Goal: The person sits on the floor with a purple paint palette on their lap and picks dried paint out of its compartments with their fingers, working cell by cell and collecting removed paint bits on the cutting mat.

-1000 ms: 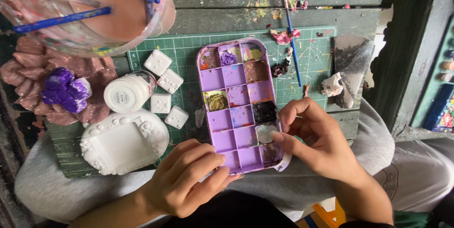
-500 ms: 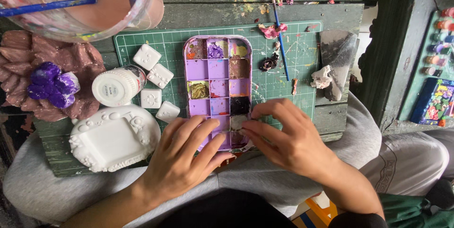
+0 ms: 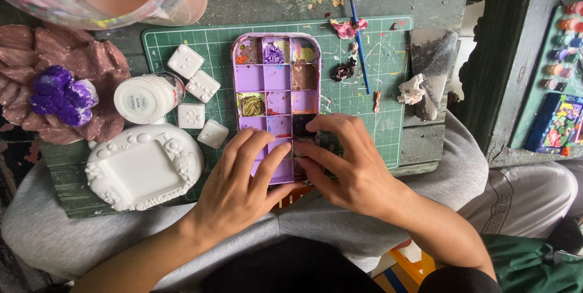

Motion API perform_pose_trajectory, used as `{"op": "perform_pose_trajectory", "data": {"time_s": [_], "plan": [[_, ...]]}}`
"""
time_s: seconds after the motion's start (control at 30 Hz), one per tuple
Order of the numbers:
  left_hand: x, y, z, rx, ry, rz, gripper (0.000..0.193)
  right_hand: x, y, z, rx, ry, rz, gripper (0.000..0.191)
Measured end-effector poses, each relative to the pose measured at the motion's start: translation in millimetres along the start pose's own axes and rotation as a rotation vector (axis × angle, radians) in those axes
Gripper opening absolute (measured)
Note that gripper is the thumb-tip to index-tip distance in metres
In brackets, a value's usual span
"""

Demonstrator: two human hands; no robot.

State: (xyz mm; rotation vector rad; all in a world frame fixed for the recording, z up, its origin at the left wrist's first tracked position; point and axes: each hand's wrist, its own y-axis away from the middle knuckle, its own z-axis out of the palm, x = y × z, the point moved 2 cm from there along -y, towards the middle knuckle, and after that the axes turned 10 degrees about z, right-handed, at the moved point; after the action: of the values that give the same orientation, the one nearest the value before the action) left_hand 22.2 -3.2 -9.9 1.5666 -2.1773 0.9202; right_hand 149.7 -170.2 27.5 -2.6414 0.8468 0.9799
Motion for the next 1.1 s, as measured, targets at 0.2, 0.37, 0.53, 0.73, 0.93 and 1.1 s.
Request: {"op": "perform_pose_trajectory", "data": {"time_s": [0.2, 0.37, 0.53, 0.73, 0.93, 1.1], "plan": [[-2, -1, -1, -0.015, 0.07, -0.024, 0.085, 5, 3, 9, 0.05, -0.064, 0.043, 0.034], [-3, -1, -3, -0.003, 0.078, -0.014, 0.084, 1, 9, 21, 0.153, 0.014, 0.022, 0.033], [-3, 0, -5, -0.004, 0.073, -0.008, 0.085, 4, 12, 27, 0.192, 0.079, -0.021, 0.038], [-2, -1, -5, -0.007, 0.075, -0.009, 0.084, 5, 12, 28, 0.201, 0.183, -0.096, 0.041], [-2, -2, -5, 0.001, 0.091, -0.011, 0.083, 7, 12, 29, 0.17, 0.214, -0.117, 0.046], [-2, -2, -3, 0.021, 0.105, -0.019, 0.084, 7, 13, 32, 0.147, 0.24, -0.145, 0.044]]}}
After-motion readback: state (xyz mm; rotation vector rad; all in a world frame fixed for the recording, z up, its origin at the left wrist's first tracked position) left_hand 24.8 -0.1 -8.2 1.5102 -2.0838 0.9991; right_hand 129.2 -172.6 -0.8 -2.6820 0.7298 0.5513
